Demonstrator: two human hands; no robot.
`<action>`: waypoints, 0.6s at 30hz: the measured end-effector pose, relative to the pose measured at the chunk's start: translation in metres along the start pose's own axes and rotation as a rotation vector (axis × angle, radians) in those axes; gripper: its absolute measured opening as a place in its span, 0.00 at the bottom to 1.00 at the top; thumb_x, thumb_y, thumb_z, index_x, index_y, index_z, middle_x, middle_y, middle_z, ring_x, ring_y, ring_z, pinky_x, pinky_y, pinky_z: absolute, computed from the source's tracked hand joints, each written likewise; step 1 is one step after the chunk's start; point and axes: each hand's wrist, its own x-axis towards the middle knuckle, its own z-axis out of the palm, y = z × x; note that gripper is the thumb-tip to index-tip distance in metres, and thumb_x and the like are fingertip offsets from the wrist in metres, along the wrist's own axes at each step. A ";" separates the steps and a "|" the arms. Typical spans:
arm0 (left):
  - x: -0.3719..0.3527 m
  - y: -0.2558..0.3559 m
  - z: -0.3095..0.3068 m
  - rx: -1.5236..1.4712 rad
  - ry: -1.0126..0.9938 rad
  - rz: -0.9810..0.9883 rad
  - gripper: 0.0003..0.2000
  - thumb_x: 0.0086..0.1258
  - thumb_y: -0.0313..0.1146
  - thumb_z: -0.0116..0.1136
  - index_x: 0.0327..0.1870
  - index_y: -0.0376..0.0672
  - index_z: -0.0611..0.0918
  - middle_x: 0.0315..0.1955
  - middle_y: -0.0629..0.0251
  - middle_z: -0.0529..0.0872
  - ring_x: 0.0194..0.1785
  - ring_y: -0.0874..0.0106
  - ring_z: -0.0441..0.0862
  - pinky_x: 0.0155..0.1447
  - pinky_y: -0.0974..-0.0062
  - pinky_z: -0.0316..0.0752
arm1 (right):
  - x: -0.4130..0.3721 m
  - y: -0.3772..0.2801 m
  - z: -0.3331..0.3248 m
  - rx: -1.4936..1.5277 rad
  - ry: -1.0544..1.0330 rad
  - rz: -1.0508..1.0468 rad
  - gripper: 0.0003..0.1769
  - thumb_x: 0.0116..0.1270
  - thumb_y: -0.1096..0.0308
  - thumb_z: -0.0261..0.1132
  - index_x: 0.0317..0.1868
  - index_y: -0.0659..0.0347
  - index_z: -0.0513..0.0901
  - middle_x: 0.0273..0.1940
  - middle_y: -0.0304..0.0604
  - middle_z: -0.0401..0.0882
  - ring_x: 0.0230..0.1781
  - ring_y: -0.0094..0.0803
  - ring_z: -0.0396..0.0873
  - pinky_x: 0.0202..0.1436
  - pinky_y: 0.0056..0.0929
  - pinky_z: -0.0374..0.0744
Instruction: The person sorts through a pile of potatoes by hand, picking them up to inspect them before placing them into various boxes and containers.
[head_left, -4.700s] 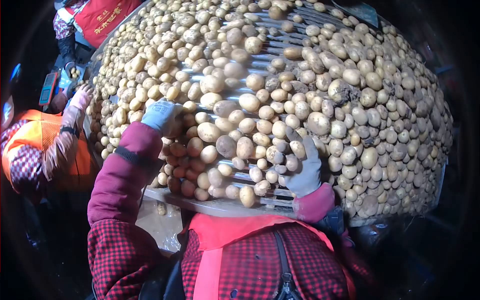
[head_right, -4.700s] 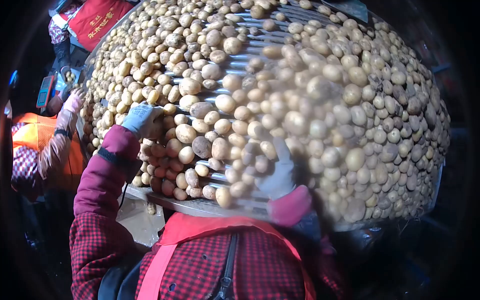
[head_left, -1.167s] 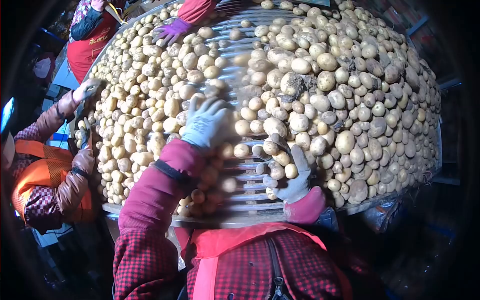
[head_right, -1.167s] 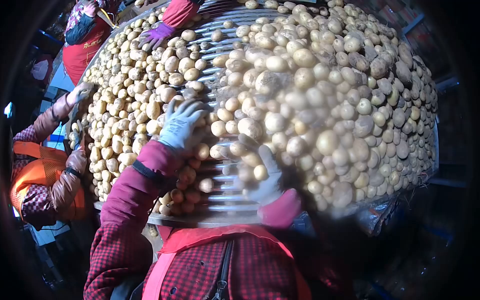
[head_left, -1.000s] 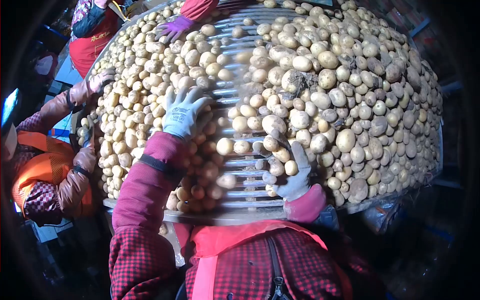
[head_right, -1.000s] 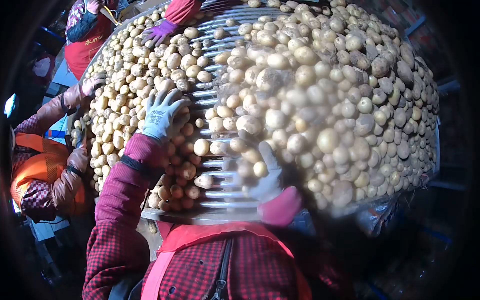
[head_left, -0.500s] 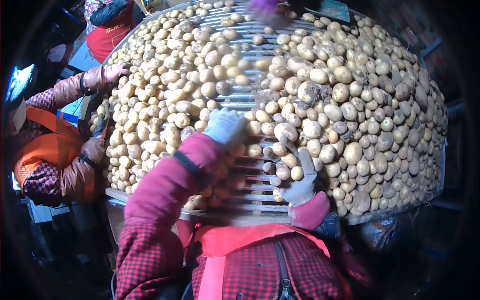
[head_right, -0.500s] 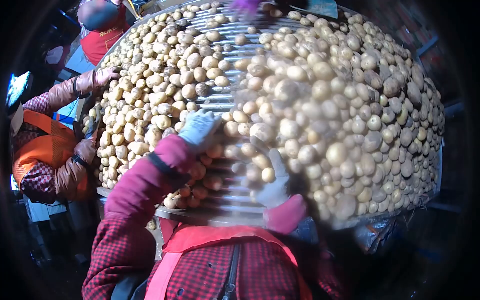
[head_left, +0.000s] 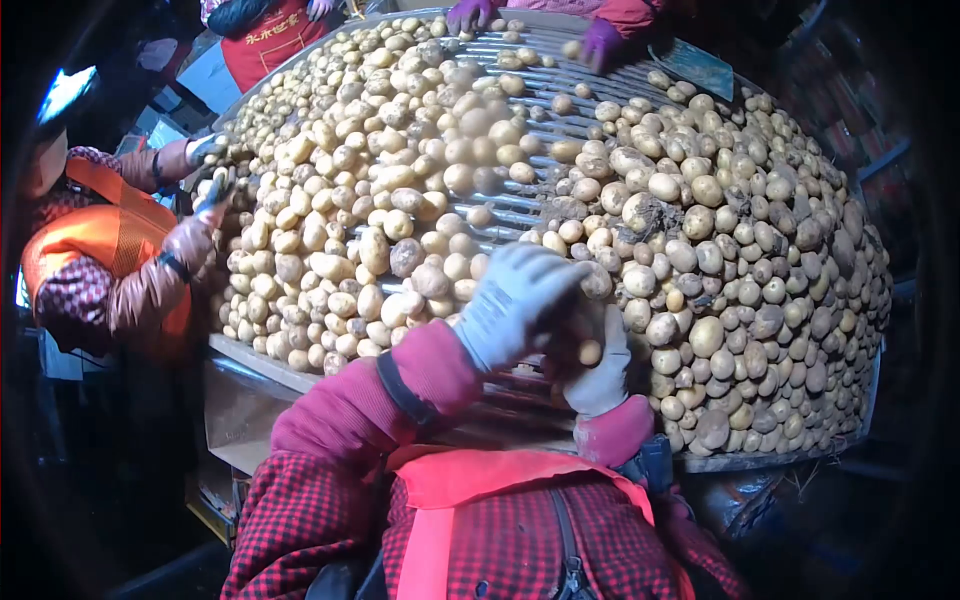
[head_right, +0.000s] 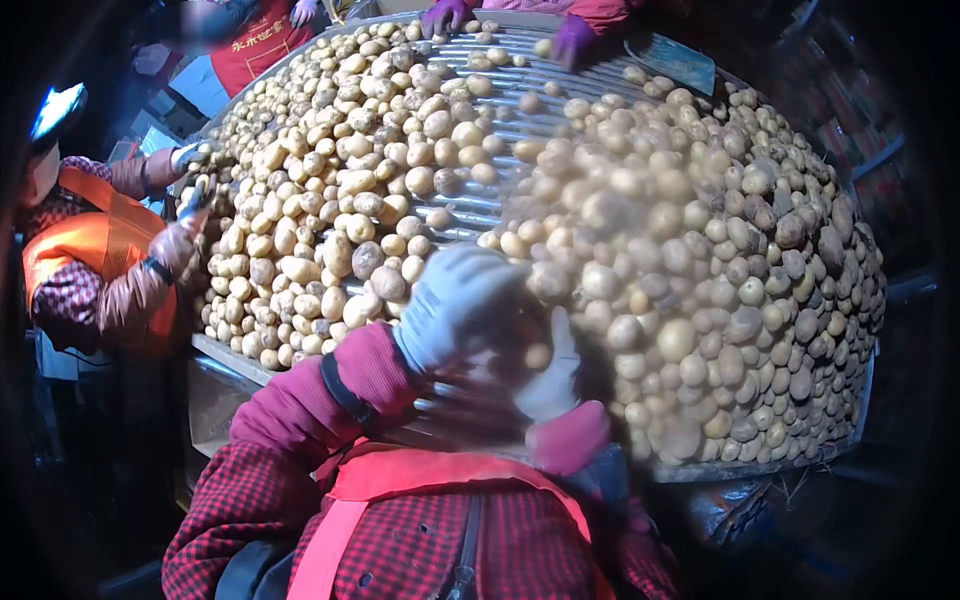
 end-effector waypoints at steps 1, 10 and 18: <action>-0.001 0.007 0.009 0.043 -0.052 0.018 0.28 0.59 0.36 0.69 0.63 0.45 0.80 0.56 0.59 0.83 0.63 0.55 0.77 0.69 0.52 0.68 | -0.004 0.001 0.013 0.088 0.068 -0.001 0.41 0.78 0.28 0.45 0.73 0.52 0.73 0.63 0.42 0.80 0.56 0.36 0.83 0.49 0.36 0.85; -0.096 0.024 -0.029 0.384 -0.036 -0.239 0.28 0.68 0.38 0.66 0.68 0.38 0.78 0.67 0.48 0.77 0.69 0.47 0.74 0.73 0.48 0.66 | -0.011 -0.007 0.009 0.169 0.028 -0.088 0.33 0.80 0.35 0.51 0.65 0.54 0.80 0.54 0.47 0.86 0.50 0.45 0.87 0.32 0.31 0.82; -0.194 0.025 -0.038 0.464 -0.022 -0.462 0.26 0.70 0.40 0.64 0.66 0.37 0.78 0.64 0.46 0.79 0.68 0.47 0.74 0.73 0.47 0.67 | -0.003 0.005 -0.014 0.312 -0.181 0.066 0.33 0.79 0.38 0.56 0.70 0.54 0.76 0.68 0.51 0.78 0.57 0.43 0.80 0.37 0.28 0.83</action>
